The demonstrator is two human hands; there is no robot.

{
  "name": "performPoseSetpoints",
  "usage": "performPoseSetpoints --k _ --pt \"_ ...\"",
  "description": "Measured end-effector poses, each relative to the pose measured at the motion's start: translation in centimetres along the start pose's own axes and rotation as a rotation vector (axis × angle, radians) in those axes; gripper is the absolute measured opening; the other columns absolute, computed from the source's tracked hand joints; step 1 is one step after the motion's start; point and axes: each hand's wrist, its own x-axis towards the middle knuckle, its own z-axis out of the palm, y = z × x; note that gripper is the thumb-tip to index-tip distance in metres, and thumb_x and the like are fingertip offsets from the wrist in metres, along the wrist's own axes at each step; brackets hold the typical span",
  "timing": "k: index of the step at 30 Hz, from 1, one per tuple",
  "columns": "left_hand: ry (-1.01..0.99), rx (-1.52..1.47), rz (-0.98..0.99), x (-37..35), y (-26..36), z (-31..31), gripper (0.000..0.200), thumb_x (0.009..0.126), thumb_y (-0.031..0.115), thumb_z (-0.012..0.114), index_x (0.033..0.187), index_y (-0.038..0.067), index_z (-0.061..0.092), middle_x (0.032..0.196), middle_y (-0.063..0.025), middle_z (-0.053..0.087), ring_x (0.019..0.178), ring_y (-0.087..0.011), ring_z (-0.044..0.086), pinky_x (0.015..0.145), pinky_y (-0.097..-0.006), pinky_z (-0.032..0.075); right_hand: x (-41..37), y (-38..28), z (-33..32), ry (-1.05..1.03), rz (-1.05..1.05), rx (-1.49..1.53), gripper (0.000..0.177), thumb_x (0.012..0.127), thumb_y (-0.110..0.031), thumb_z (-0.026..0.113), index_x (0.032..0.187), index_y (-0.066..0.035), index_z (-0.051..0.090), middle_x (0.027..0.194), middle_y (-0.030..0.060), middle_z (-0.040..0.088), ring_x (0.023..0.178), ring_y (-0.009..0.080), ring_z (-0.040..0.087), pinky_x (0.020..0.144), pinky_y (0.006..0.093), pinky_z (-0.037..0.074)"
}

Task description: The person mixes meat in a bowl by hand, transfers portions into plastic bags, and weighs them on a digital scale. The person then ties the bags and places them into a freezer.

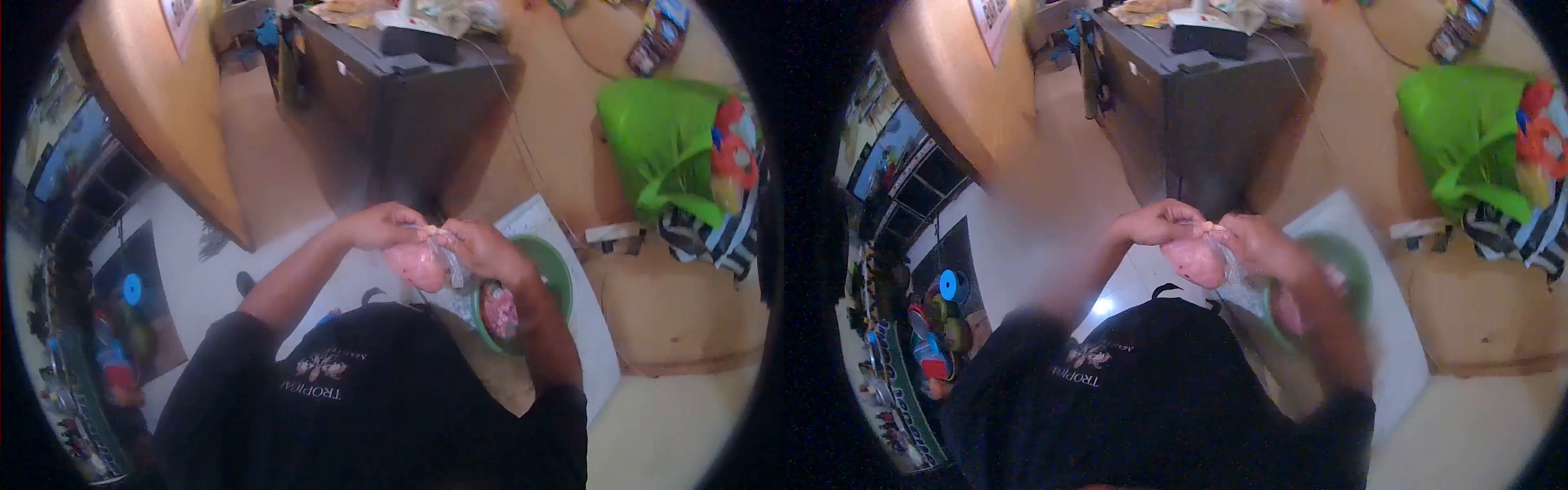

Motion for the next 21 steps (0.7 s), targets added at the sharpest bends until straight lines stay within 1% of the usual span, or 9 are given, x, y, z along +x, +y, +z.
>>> performPoseSetpoints --k 3,5,7,9,11,14,16,19,21 --pt "0.099 0.039 0.008 -3.1 0.0 -3.6 0.023 0.094 0.023 0.058 0.104 0.005 0.066 0.089 0.0039 0.064 0.079 -0.003 0.054 0.066 -0.0212 0.045 4.7 0.3 3.2 -0.027 0.082 0.099 0.025 0.092 -0.028 0.054 0.098 -0.005 0.06 0.092 0.0153 0.064 0.076 0.0339 0.061 0.072 0.0409 0.049" --pt "0.3 0.094 -0.051 -5.0 -0.2 -5.4 0.022 0.094 0.024 0.059 0.103 0.005 0.066 0.087 0.0021 0.064 0.077 -0.0037 0.055 0.063 -0.0212 0.046 7.6 0.1 6.0 0.096 0.176 0.458 0.031 0.091 -0.031 0.058 0.111 -0.008 0.057 0.102 0.0148 0.064 0.08 0.0265 0.064 0.077 0.0393 0.051" --pt "0.41 0.026 -0.007 -8.8 -1.8 -8.7 0.021 0.093 0.023 0.059 0.104 0.005 0.065 0.087 0.0011 0.064 0.077 -0.0053 0.056 0.063 -0.0222 0.047 10.8 -3.3 8.5 0.032 0.179 0.514 0.055 0.086 -0.03 0.066 0.131 -0.009 0.044 0.12 0.0154 0.056 0.105 0.0232 0.057 0.092 0.0361 0.046" --pt "0.519 -0.042 0.027 -9.7 -3.8 -10.2 0.021 0.093 0.021 0.06 0.105 0.005 0.065 0.087 0.0002 0.064 0.076 -0.0069 0.058 0.064 -0.0232 0.048 12.7 -4.1 10.2 0.115 -0.089 0.517 0.08 0.081 -0.024 0.073 0.143 -0.005 0.026 0.135 0.0152 0.043 0.123 0.0252 0.045 0.104 0.0355 0.037" --pt "0.707 -0.31 -0.046 -11.9 -5.6 -11.8 0.024 0.092 0.019 0.06 0.112 0.006 0.061 0.093 -0.0014 0.063 0.081 -0.0101 0.06 0.07 -0.0256 0.051 14.8 -6.6 11.9 -0.013 -0.011 0.718 0.092 0.077 -0.018 0.077 0.145 -0.001 0.017 0.141 0.0133 0.035 0.131 0.025 0.034 0.109 0.0351 0.03" --pt "0.746 -0.587 -0.045 -14.0 -6.2 -12.3 0.034 0.089 0.016 0.064 0.121 0.006 0.055 0.104 -0.0046 0.061 0.092 -0.0139 0.059 0.081 -0.0292 0.05 16.5 -7.5 15.1 0.105 -0.05 0.652 0.091 0.076 -0.015 0.078 0.145 -0.005 0.019 0.14 0.0118 0.036 0.124 0.0253 0.043 0.098 0.036 0.043" --pt "0.68 -0.644 -0.025 -14.9 -5.7 -11.3 0.041 0.087 0.014 0.066 0.125 0.006 0.052 0.109 -0.0057 0.059 0.098 -0.0149 0.057 0.086 -0.0307 0.048 16.3 -7.6 15.8 0.124 0.174 0.797 0.086 0.076 -0.011 0.077 0.143 -0.009 0.024 0.137 0.0104 0.038 0.115 0.0231 0.051 0.076 0.0332 0.054" --pt "0.557 -0.653 0.049 -14.6 -6.0 -10.3 0.053 0.084 0.011 0.07 0.131 0.005 0.047 0.117 -0.0075 0.056 0.107 -0.0172 0.055 0.094 -0.0332 0.045 15.2 -6.6 15.8 0.197 0.312 1.069 0.081 0.074 -0.007 0.077 0.14 -0.013 0.03 0.135 0.0094 0.04 0.104 0.0198 0.057 0.058 0.0282 0.054" --pt "0.488 -0.622 0.086 -13.4 -6.2 -9.5 0.058 0.082 0.009 0.071 0.133 0.005 0.045 0.119 -0.0081 0.056 0.11 -0.0184 0.054 0.097 -0.0342 0.043 13.7 -5.0 15.7 0.242 0.311 1.099 0.078 0.074 -0.006 0.077 0.138 -0.012 0.033 0.132 0.0093 0.043 0.101 0.0195 0.058 0.059 0.0286 0.054"
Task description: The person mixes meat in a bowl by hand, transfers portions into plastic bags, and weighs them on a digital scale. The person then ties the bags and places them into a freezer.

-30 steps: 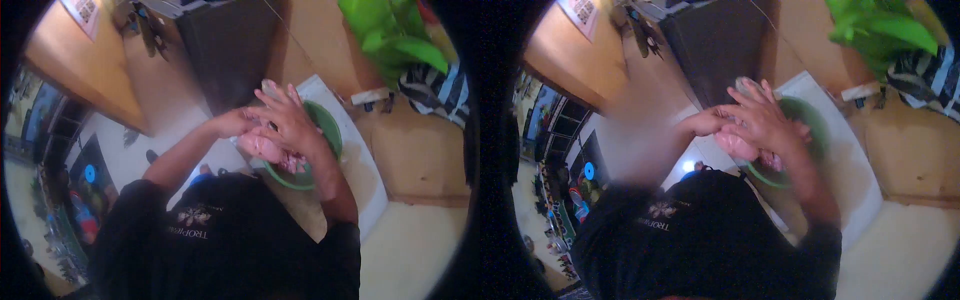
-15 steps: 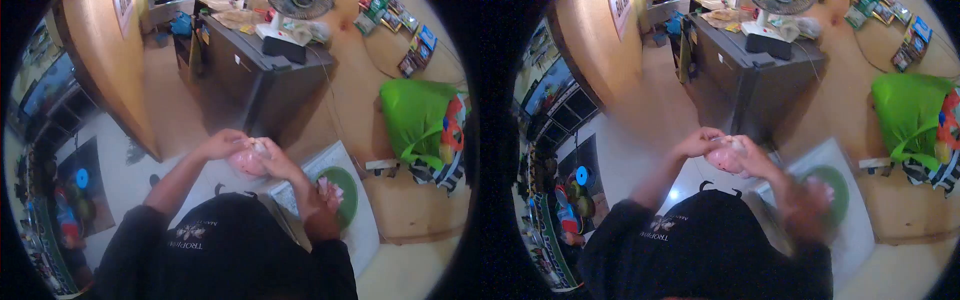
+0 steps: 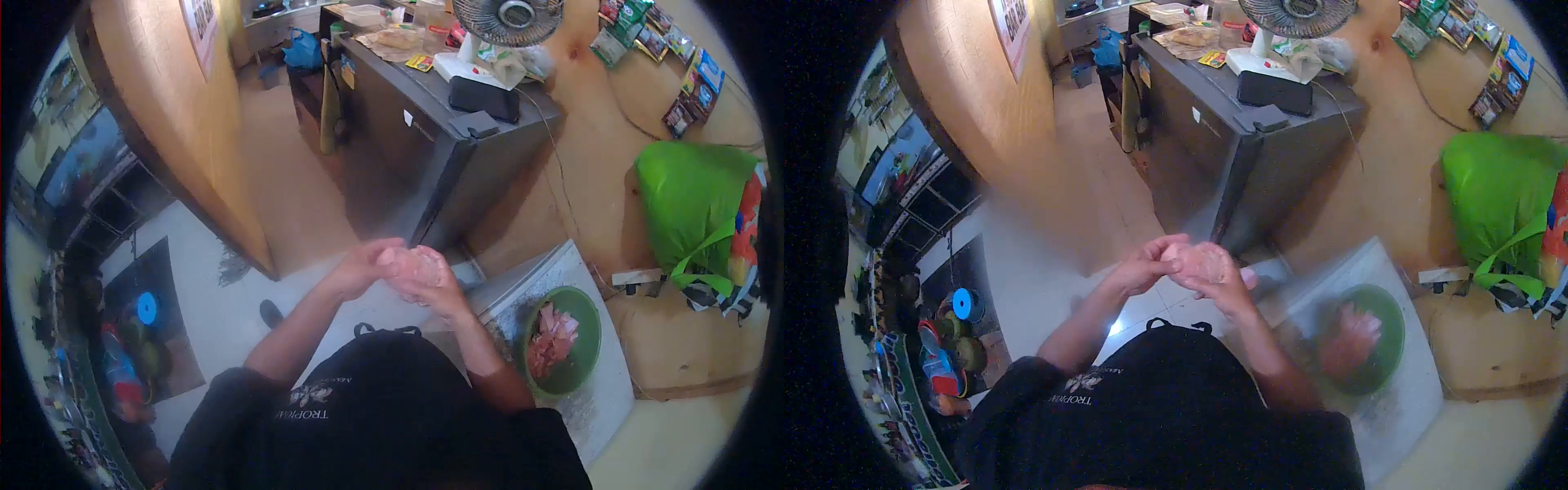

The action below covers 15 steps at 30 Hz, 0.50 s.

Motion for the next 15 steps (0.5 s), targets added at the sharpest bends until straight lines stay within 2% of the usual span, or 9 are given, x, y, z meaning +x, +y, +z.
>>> performPoseSetpoints --k 2,5,6,7,8,10,12,15 --pt "-0.049 0.156 0.007 1.5 -0.7 2.1 0.061 0.081 0.008 0.072 0.135 0.003 0.044 0.121 -0.0086 0.056 0.114 -0.0186 0.053 0.099 -0.034 0.043 -1.2 -0.1 -2.1 0.042 -0.019 0.037 0.075 0.073 -0.005 0.077 0.136 -0.011 0.036 0.129 0.0093 0.047 0.099 0.0192 0.06 0.059 0.029 0.054" --pt "-0.136 0.284 0.02 3.6 -1.5 5.5 0.06 0.081 0.008 0.072 0.134 0.002 0.045 0.121 -0.0099 0.057 0.111 -0.018 0.055 0.098 -0.034 0.045 -5.0 -0.7 -4.9 0.181 -0.124 0.126 0.061 0.074 -0.004 0.076 0.127 -0.008 0.046 0.113 0.0072 0.058 0.092 0.0167 0.062 0.058 0.0284 0.053" --pt "-0.174 0.383 0.046 4.4 -2.0 6.6 0.06 0.08 0.008 0.073 0.134 0.002 0.045 0.121 -0.0101 0.058 0.11 -0.0175 0.056 0.097 -0.0339 0.046 -6.1 -0.8 -5.6 0.25 -0.123 0.152 0.061 0.074 -0.004 0.076 0.127 -0.008 0.046 0.113 0.0072 0.058 0.092 0.0167 0.062 0.058 0.0284 0.053" --pt "-0.271 0.421 0.072 5.0 -2.0 8.5 0.055 0.085 0.014 0.069 0.133 0.002 0.046 0.12 -0.0104 0.059 0.108 -0.0186 0.058 0.096 -0.0358 0.047 -7.7 -1.1 -6.7 0.311 -0.151 0.152 0.059 0.074 -0.004 0.075 0.126 -0.007 0.046 0.112 0.0071 0.058 0.09 0.0166 0.061 0.058 0.0288 0.053" --pt "-0.326 0.414 0.025 5.8 -2.4 9.8 0.055 0.085 0.014 0.069 0.133 0.002 0.046 0.12 -0.0104 0.059 0.108 -0.0186 0.058 0.096 -0.0358 0.047 -9.1 -1.2 -7.6 0.365 -0.181 0.149 0.057 0.075 -0.004 0.074 0.125 -0.007 0.047 0.111 0.0069 0.058 0.088 0.0165 0.061 0.057 0.0291 0.053" --pt "-0.423 -0.02 -0.184 7.4 -3.6 12.3 0.049 0.09 0.022 0.063 0.132 0.002 0.047 0.121 -0.0102 0.059 0.108 -0.0199 0.059 0.095 -0.0378 0.048 -11.8 -1.3 -10.0 0.444 -0.17 0.231 0.056 0.076 -0.004 0.073 0.125 -0.006 0.046 0.112 0.0072 0.058 0.088 0.017 0.061 0.058 0.0296 0.053" --pt "-0.462 -0.082 -0.25 8.5 -5.2 14.6 0.048 0.092 0.026 0.06 0.132 0.003 0.047 0.121 -0.0102 0.059 0.108 -0.0205 0.059 0.094 -0.0384 0.048 -15.0 -0.8 -11.7 0.489 -0.171 0.306 0.054 0.078 -0.004 0.072 0.125 -0.006 0.046 0.113 0.0074 0.057 0.088 0.0175 0.061 0.058 0.03 0.053" --pt "-0.528 -0.143 -0.29 10.6 -6.1 11.1 0.045 0.093 0.028 0.058 0.13 0.003 0.049 0.119 -0.0096 0.06 0.106 -0.021 0.059 0.093 -0.039 0.049 -12.4 0.4 -10.4 0.577 -0.151 0.395 0.052 0.08 -0.007 0.07 0.126 -0.006 0.045 0.115 0.0073 0.057 0.094 0.0182 0.06 0.063 0.0315 0.053"
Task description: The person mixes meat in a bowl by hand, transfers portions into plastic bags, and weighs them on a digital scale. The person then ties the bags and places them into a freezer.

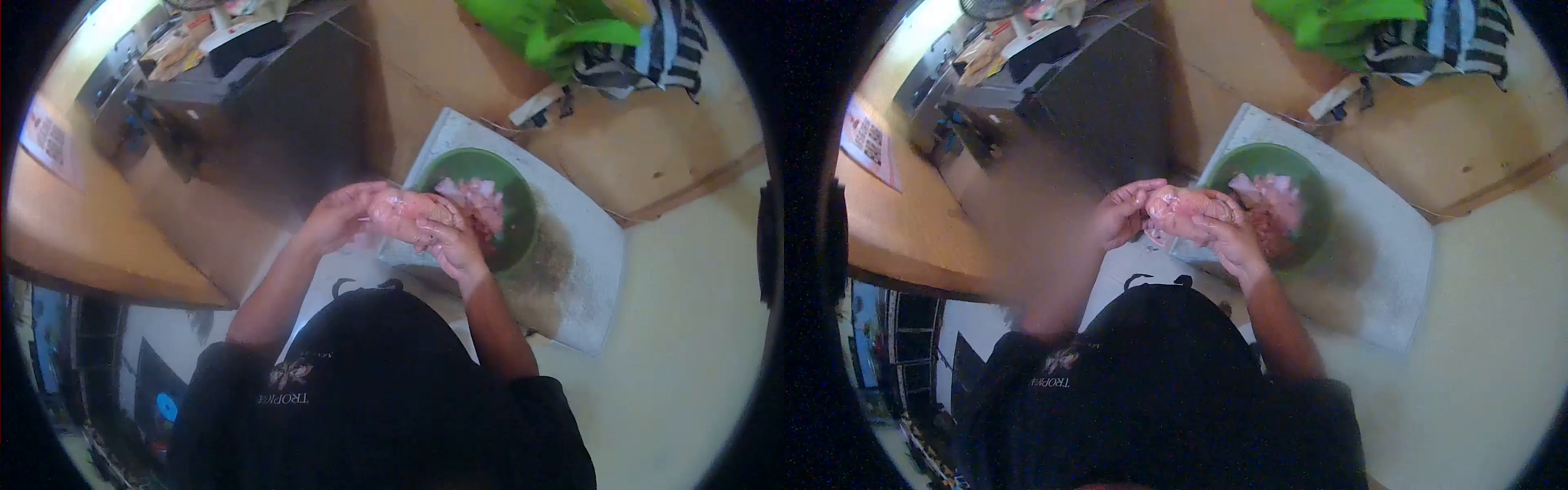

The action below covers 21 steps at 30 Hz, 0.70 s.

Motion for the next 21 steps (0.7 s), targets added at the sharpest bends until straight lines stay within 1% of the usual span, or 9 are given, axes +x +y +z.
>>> performPoseSetpoints --k 4,5,9,11,15,17,19,20,21 --pt "0.021 0.13 -0.009 1.1 -1.7 -2.4 0.033 0.092 0.019 0.06 0.12 0.001 0.057 0.111 -0.0087 0.064 0.101 -0.0199 0.062 0.09 -0.0382 0.05 0.3 1.9 -0.4 -0.036 0.053 0.116 0.057 0.084 -0.014 0.068 0.133 -0.011 0.04 0.123 0.0077 0.052 0.107 0.0212 0.056 0.074 0.0374 0.053" --pt "0.027 0.169 -0.01 1.5 -1.9 1.7 0.033 0.092 0.019 0.06 0.12 0.001 0.057 0.111 -0.0087 0.064 0.101 -0.0199 0.062 0.09 -0.0382 0.05 -2.4 -0.5 -1.6 -0.05 0.064 0.22 0.059 0.085 -0.016 0.067 0.136 -0.012 0.038 0.125 0.0077 0.049 0.11 0.0219 0.055 0.077 0.0399 0.053" --pt "0.134 0.617 0.076 3.8 -6.0 4.3 0.026 0.09 0.007 0.06 0.114 -0.002 0.06 0.108 -0.0087 0.065 0.097 -0.0165 0.062 0.087 -0.033 0.051 -2.5 0.5 -6.1 -0.193 0.04 0.434 0.061 0.087 -0.015 0.065 0.139 -0.014 0.033 0.13 0.0079 0.046 0.114 0.0237 0.053 0.083 0.0434 0.052" --pt "0.124 0.737 0.103 4.5 -6.9 6.4 0.025 0.089 0.004 0.06 0.113 -0.003 0.06 0.109 -0.0091 0.065 0.097 -0.0156 0.061 0.086 -0.0312 0.051 -2.1 0.8 -7.5 -0.09 -0.016 0.248 0.056 0.087 -0.016 0.064 0.136 -0.011 0.037 0.128 0.0082 0.048 0.117 0.0239 0.051 0.087 0.043 0.051" --pt "0.157 0.439 0.083 5.1 -7.0 9.3 0.026 0.09 0.007 0.06 0.115 -0.001 0.059 0.112 -0.0092 0.064 0.098 -0.0156 0.06 0.088 -0.0298 0.049 -2.8 -0.6 -9.9 -0.039 -0.076 0.215 0.049 0.088 -0.017 0.063 0.131 -0.007 0.043 0.124 0.0087 0.052 0.116 0.0227 0.051 0.092 0.0373 0.048" --pt "0.186 0.294 0.05 5.0 -6.2 8.8 0.027 0.091 0.008 0.06 0.116 0.0 0.059 0.114 -0.0095 0.063 0.099 -0.0159 0.06 0.089 -0.0302 0.049 -3.6 -1.6 -10.2 0.008 -0.187 0.189 0.048 0.086 -0.014 0.062 0.129 -0.004 0.044 0.117 0.0106 0.056 0.108 0.0228 0.057 0.097 0.0361 0.045" --pt "0.204 0.559 0.238 4.6 -4.9 6.4 0.029 0.092 0.01 0.059 0.12 0.003 0.057 0.116 -0.0098 0.062 0.101 -0.0168 0.06 0.09 -0.0307 0.048 -4.6 -2.0 -12.1 0.064 -0.204 0.239 0.044 0.088 -0.016 0.06 0.128 -0.005 0.046 0.119 0.0107 0.056 0.109 0.0221 0.056 0.098 0.0357 0.044" --pt "0.25 0.715 0.316 4.8 -5.2 3.3 0.036 0.092 0.021 0.06 0.121 0.0 0.056 0.109 -0.0089 0.064 0.095 -0.0145 0.06 0.082 -0.0297 0.05 -5.3 -2.2 -13.4 0.116 -0.212 0.279 0.04 0.09 -0.017 0.057 0.127 -0.005 0.048 0.121 0.0108 0.056 0.11 0.0213 0.056 0.099 0.0354 0.043" --pt "0.243 0.71 0.299 4.0 -4.3 2.2 0.036 0.092 0.021 0.06 0.121 0.0 0.056 0.109 -0.0089 0.064 0.095 -0.0145 0.06 0.082 -0.0297 0.05 -6.4 -3.0 -14.5 0.163 -0.384 -0.094 0.038 0.092 -0.019 0.054 0.127 -0.005 0.048 0.124 0.0108 0.054 0.113 0.0215 0.054 0.098 0.0364 0.044"
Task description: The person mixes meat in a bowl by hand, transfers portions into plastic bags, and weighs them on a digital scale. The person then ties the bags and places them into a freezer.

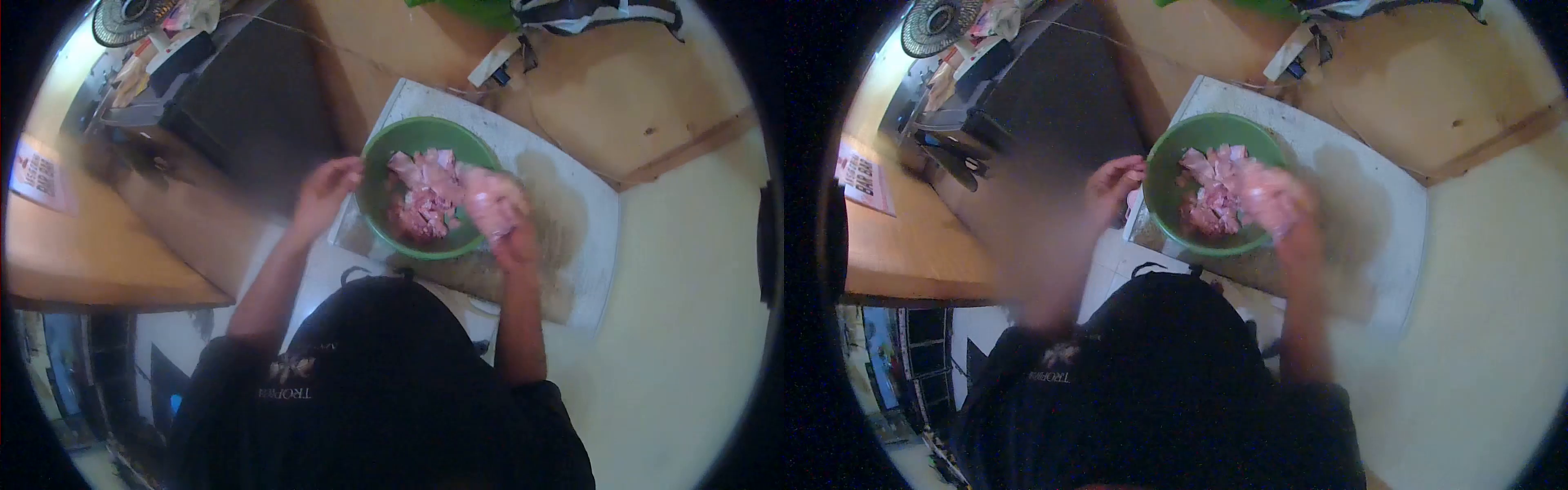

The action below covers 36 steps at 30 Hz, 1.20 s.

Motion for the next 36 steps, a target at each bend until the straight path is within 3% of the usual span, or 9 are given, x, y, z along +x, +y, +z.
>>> performPoseSetpoints --k 2,4,8,11,21,26,29,31,36 --pt "0.099 0.279 -0.184 -0.6 0.1 -2.6 0.04 0.092 0.028 0.059 0.123 0.002 0.055 0.105 -0.0084 0.065 0.089 -0.0146 0.061 0.075 -0.0293 0.051 -1.3 -2.9 -1.3 -0.005 -0.19 -0.371 0.037 0.094 -0.02 0.051 0.128 -0.005 0.048 0.128 0.0107 0.053 0.115 0.0217 0.053 0.098 0.0374 0.044" --pt "0.09 0.314 -0.286 -1.2 -1.2 -4.7 0.042 0.092 0.03 0.059 0.125 0.004 0.054 0.103 -0.0079 0.065 0.087 -0.0146 0.061 0.072 -0.0291 0.05 -3.4 -4.8 -1.6 0.28 -0.013 0.317 0.038 0.096 -0.021 0.048 0.131 -0.006 0.046 0.131 0.0103 0.051 0.119 0.0229 0.051 0.099 0.0405 0.044" --pt "-0.018 0.116 -0.503 -2.0 -2.8 -4.7 0.044 0.091 0.03 0.06 0.128 0.007 0.052 0.1 -0.0069 0.064 0.084 -0.0152 0.061 0.07 -0.0294 0.051 -7.0 -4.8 -3.1 0.339 -0.059 0.422 0.04 0.098 -0.025 0.046 0.134 -0.007 0.043 0.133 0.0096 0.049 0.118 0.023 0.051 0.098 0.0429 0.044" --pt "-0.085 0.099 -0.604 -1.6 -2.6 -3.7 0.045 0.09 0.03 0.063 0.128 0.007 0.053 0.104 -0.008 0.064 0.086 -0.0161 0.062 0.071 -0.0301 0.051 -9.0 -3.4 -3.3 0.382 -0.096 0.45 0.056 0.097 -0.032 0.049 0.141 0.0 0.034 0.147 0.0138 0.035 0.133 0.0246 0.038 0.111 0.0391 0.032" --pt "-0.112 -0.196 -0.715 -0.8 -3.4 0.9 0.064 0.088 0.029 0.066 0.138 0.006 0.034 0.104 -0.0144 0.061 0.072 -0.021 0.065 0.055 -0.0319 0.053 -14.5 -1.3 -5.2 0.324 -0.15 0.561 0.059 0.098 -0.033 0.046 0.145 -0.004 0.027 0.148 0.0121 0.034 0.131 0.0217 0.039 0.107 0.0354 0.034" --pt "-0.096 -0.251 -0.792 -0.1 -4.2 0.9 0.042 0.089 0.024 0.065 0.119 0.002 0.047 0.105 -0.0132 0.061 0.081 -0.0242 0.065 0.062 -0.0351 0.054 -18.9 1.6 -6.5 0.319 -0.167 0.393 0.066 0.095 -0.041 0.05 0.144 -0.002 0.03 0.139 0.0127 0.044 0.12 0.0201 0.048 0.1 0.0343 0.04" --pt "-0.079 -0.283 -0.776 -0.2 -4.4 1.1 0.038 0.089 0.02 0.063 0.119 0.001 0.049 0.107 -0.0127 0.06 0.091 -0.0253 0.063 0.069 -0.0391 0.055 -22.3 4.4 -6.8 0.458 -0.112 0.4 0.065 0.093 -0.044 0.051 0.14 -0.002 0.035 0.131 0.0118 0.05 0.111 0.0193 0.052 0.094 0.0336 0.044" --pt "-0.047 -0.275 -0.764 -0.1 -4.8 1.5 0.037 0.089 0.019 0.063 0.118 0.001 0.05 0.108 -0.0126 0.06 0.095 -0.0257 0.062 0.072 -0.0407 0.055 -24.2 6.3 -7.3 0.449 0.049 0.725 0.065 0.087 -0.034 0.063 0.139 -0.007 0.036 0.133 0.0122 0.048 0.114 0.0259 0.052 0.092 0.0381 0.046" --pt "-0.052 -0.265 -0.671 0.3 -7.5 1.4 0.034 0.089 0.017 0.061 0.117 0.001 0.052 0.112 -0.0132 0.058 0.102 -0.027 0.06 0.076 -0.0436 0.055 -26.5 9.8 -5.1 0.521 0.185 0.585 0.071 0.085 -0.035 0.064 0.141 -0.005 0.034 0.133 0.0131 0.048 0.113 0.0262 0.053 0.092 0.0368 0.046"
